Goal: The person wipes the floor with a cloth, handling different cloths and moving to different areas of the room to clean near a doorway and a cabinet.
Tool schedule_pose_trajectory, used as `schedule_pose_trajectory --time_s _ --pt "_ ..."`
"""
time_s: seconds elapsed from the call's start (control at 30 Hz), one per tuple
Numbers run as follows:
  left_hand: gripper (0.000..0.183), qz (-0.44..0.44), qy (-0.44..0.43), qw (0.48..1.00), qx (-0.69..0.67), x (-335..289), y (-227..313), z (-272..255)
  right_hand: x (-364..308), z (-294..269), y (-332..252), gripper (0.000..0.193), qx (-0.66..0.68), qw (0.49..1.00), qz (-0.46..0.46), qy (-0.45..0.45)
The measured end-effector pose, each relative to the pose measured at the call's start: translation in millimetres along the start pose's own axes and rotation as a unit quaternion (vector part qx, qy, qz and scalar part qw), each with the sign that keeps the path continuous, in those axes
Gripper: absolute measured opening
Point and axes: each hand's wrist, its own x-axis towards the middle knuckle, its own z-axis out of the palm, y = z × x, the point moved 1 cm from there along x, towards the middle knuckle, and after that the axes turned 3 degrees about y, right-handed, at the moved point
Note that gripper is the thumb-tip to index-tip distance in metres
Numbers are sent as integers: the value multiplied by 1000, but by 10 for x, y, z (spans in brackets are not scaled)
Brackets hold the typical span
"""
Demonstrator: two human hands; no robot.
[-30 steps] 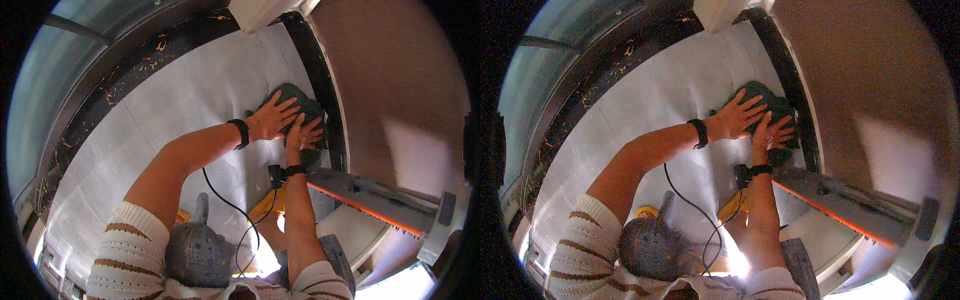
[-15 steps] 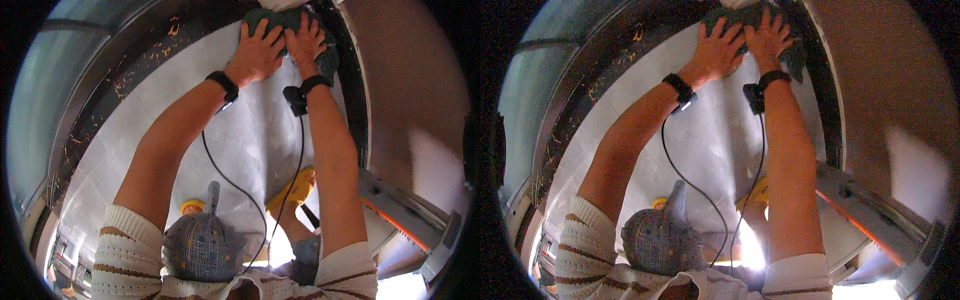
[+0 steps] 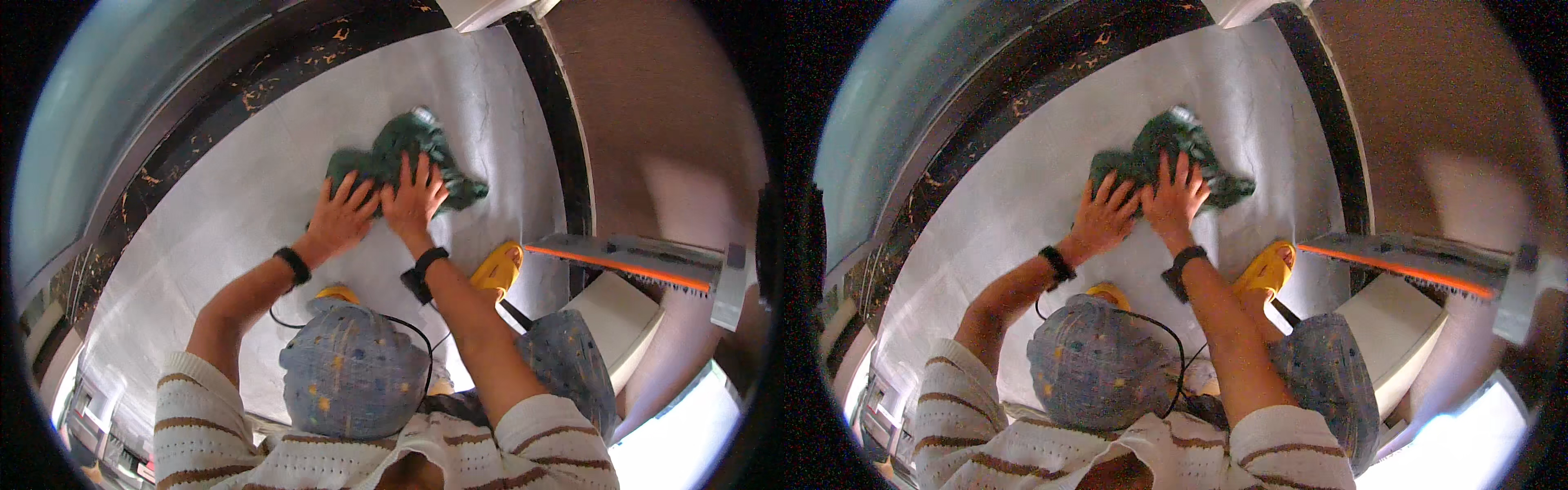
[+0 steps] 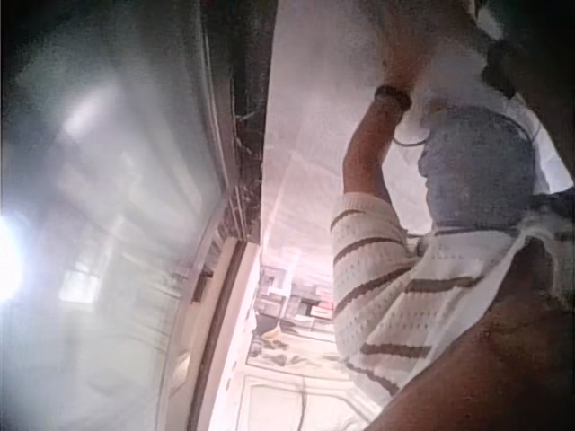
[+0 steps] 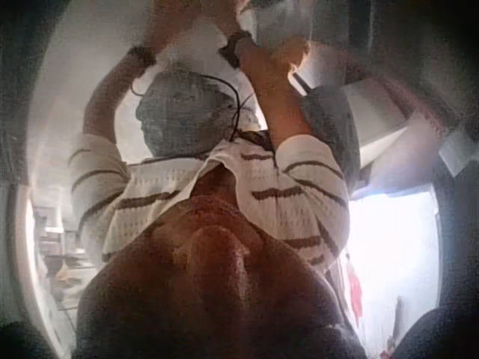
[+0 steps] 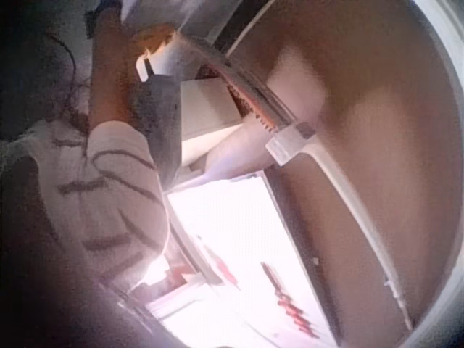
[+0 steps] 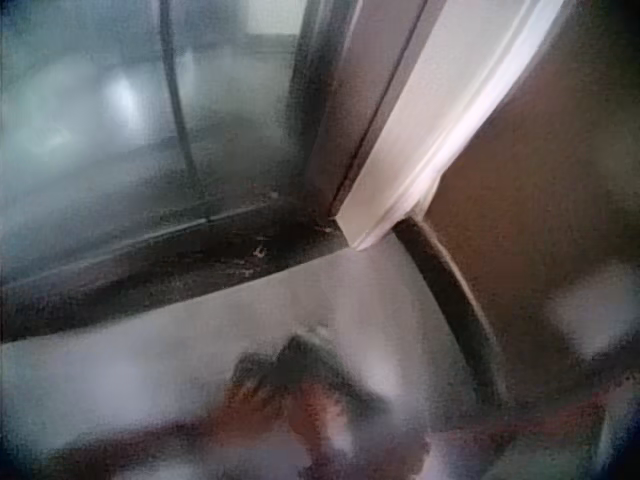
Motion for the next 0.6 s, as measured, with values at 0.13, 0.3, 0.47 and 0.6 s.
schedule_pose_trajectory --time_s 0.13,0.3,0.47,0.6 --pt "51 -12 -44 999 -7 -859 319 32 -933 -3 -204 65 7 997 14 -71" --pt "56 -1 -13 998 -63 -848 418 -4 -1170 -124 9 67 29 998 -17 -57" --pt "61 -27 -4 998 -55 -713 388 -132 -1114 -196 -56 70 67 972 202 -99" --pt "66 -73 -15 996 -39 -388 301 7 -572 90 -47 71 28 991 131 -30"
